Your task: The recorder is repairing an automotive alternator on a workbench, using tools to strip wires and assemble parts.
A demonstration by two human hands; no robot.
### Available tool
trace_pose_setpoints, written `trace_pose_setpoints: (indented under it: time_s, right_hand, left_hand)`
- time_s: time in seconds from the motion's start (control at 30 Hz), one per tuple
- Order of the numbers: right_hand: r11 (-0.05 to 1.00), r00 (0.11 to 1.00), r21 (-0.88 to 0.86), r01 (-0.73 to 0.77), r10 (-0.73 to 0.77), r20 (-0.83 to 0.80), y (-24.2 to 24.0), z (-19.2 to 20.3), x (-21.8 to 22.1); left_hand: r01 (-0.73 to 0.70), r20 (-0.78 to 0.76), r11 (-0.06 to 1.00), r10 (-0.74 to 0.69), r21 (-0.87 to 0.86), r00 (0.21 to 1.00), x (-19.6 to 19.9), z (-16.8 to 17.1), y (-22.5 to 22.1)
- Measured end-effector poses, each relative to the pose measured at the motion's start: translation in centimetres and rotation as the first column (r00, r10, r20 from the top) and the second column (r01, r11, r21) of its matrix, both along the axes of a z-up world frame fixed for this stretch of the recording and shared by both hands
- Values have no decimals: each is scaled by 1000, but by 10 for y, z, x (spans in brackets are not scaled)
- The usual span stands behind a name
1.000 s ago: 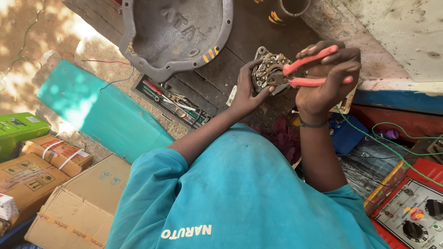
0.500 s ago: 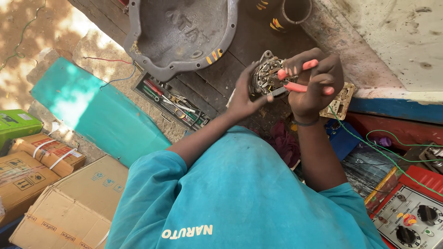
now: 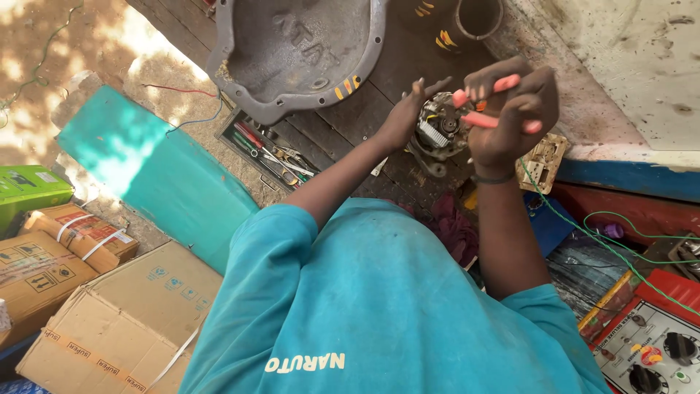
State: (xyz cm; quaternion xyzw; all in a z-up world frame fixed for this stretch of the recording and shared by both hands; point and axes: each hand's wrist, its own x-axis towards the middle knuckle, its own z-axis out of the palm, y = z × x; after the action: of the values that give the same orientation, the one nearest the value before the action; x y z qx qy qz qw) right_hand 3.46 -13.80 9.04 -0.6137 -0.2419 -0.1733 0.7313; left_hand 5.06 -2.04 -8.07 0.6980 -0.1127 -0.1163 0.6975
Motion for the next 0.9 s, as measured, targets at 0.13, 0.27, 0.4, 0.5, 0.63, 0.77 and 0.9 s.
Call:
trace_pose_setpoints:
  time_s: [0.13,0.27,0.4,0.5,0.63,0.77,0.9]
  right_hand:
    - [998,998,49,28,-25,-57,-16,-1,11]
    - [988,996,144,51,-40,-80,-29,-5,15]
    - [980,989,143,137,-128,-70,-39,-4,9]
    - [978,988,146,150,-145,-49,-58,-16,3]
    - [967,984,186,174,-162,-78,-72,-25,-23]
    - [983,983,90,159,-150,-102,-58,-13,-46]
    - [994,992,-13,107,-108,-68,-20,3,-53]
  left_hand:
    - [54,-87,986,-68,-156,994,22,-13,-17]
    - [-247,-127,961,231,-127,965,36,-5,-22]
    - [-500,-58,865,499,-26,865,34,20,-8]
    - [-451,-3,892,451,-28,892,27,32,13]
    - [-436,47,900,435,14,899,10,35,35]
    - [-431,24,902,432,-37,902,-16,20,40]
    - [-421,-24,907,421,16,907,-36,4,32]
